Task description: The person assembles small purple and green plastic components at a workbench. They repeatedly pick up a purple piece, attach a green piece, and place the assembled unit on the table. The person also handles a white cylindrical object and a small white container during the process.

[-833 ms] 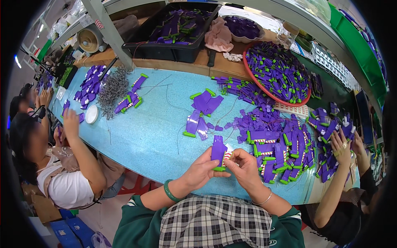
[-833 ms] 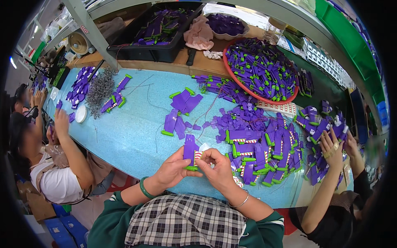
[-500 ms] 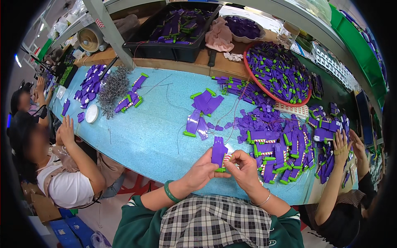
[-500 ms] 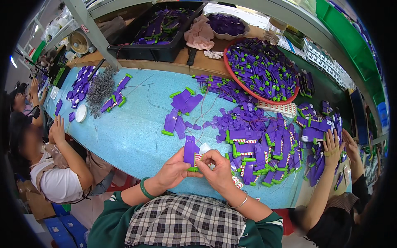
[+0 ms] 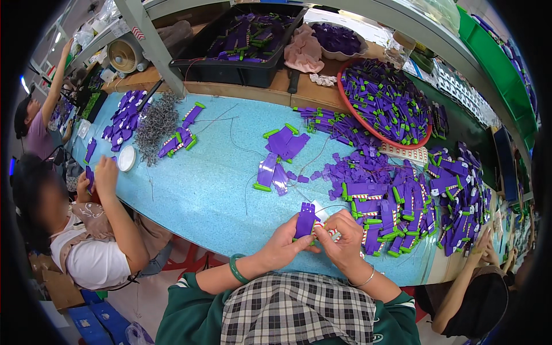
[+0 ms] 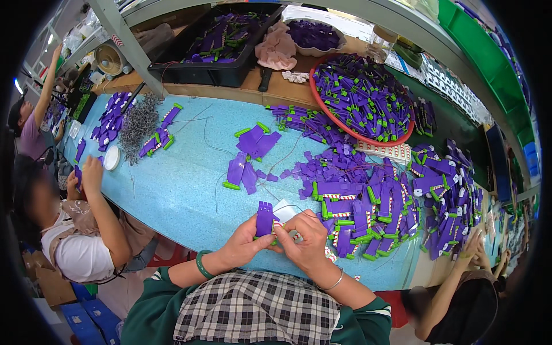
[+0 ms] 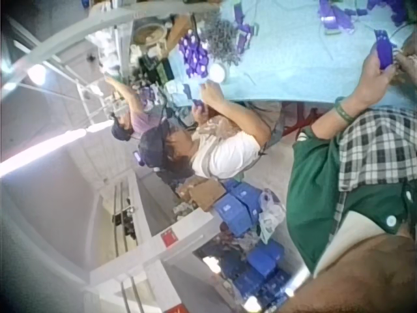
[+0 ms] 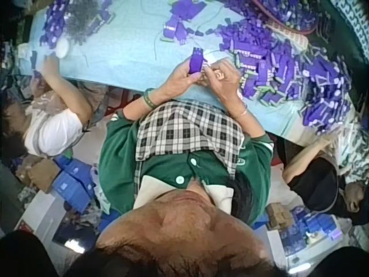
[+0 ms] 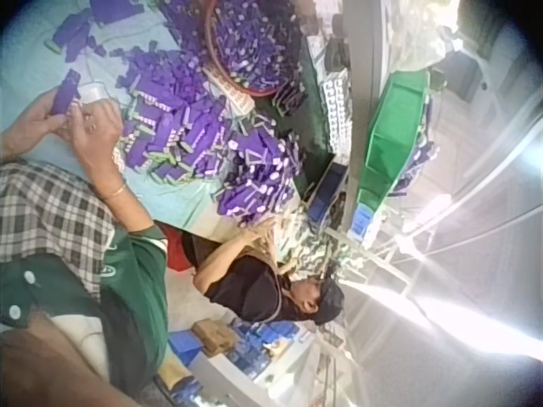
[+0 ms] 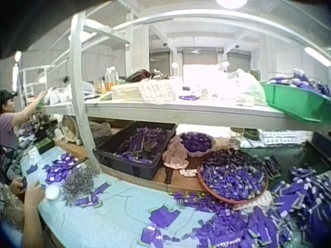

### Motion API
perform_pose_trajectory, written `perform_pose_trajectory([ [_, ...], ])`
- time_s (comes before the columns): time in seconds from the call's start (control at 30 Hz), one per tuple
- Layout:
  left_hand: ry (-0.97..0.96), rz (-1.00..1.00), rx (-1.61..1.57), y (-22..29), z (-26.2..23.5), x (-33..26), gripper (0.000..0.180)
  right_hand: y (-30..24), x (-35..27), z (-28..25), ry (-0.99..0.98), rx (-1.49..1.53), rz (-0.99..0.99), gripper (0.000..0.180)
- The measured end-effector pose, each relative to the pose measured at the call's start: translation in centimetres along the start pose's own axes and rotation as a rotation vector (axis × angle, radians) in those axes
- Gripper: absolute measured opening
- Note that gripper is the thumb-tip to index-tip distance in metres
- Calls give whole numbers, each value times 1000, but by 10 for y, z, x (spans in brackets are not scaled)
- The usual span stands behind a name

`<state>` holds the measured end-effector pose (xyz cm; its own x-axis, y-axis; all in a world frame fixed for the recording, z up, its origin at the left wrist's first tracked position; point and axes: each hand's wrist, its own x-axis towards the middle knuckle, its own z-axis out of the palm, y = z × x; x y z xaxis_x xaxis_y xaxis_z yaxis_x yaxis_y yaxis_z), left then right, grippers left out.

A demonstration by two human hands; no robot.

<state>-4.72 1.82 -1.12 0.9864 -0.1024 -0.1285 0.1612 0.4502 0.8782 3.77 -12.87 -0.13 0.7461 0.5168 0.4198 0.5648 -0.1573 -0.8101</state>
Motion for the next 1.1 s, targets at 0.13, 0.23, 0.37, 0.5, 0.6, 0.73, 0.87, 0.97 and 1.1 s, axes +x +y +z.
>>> perform_pose_trajectory([
  [0.13, -26, 117, 143, -6, -2, 1, 30, 0, -2, 2, -30, -24, 2, 22],
  [0.23, -115, -23, -335, -6, -7, 4, 31, -4, 1, 4, -202, 297, 379, 43],
  [0.37, -164, -428, -641, -8, 0, 9, 39, -6, 10, 4, -367, 276, 243, 35],
  [0.5, -410, -492, -734, -9, 0, 14, 37, 2, 6, 1, -359, 614, 527, 19],
  [0.6, -385, -309, -440, -12, -6, 15, 33, -3, 8, -4, -346, 794, 573, 27],
  [0.73, 35, 303, 568, 28, -6, 5, 15, 2, 10, -11, -227, 1017, 667, 30],
  [0.87, 27, 1124, 1321, 45, -21, 17, 31, 2, 12, -14, -330, 1018, 677, 24],
  [0.97, -4, 1256, 1415, 37, -19, 17, 21, -9, 20, -14, -304, 998, 740, 10],
  [1.1, -89, 1379, 1396, 34, -17, 17, 17, -1, 15, -13, -335, 1005, 750, 8],
])
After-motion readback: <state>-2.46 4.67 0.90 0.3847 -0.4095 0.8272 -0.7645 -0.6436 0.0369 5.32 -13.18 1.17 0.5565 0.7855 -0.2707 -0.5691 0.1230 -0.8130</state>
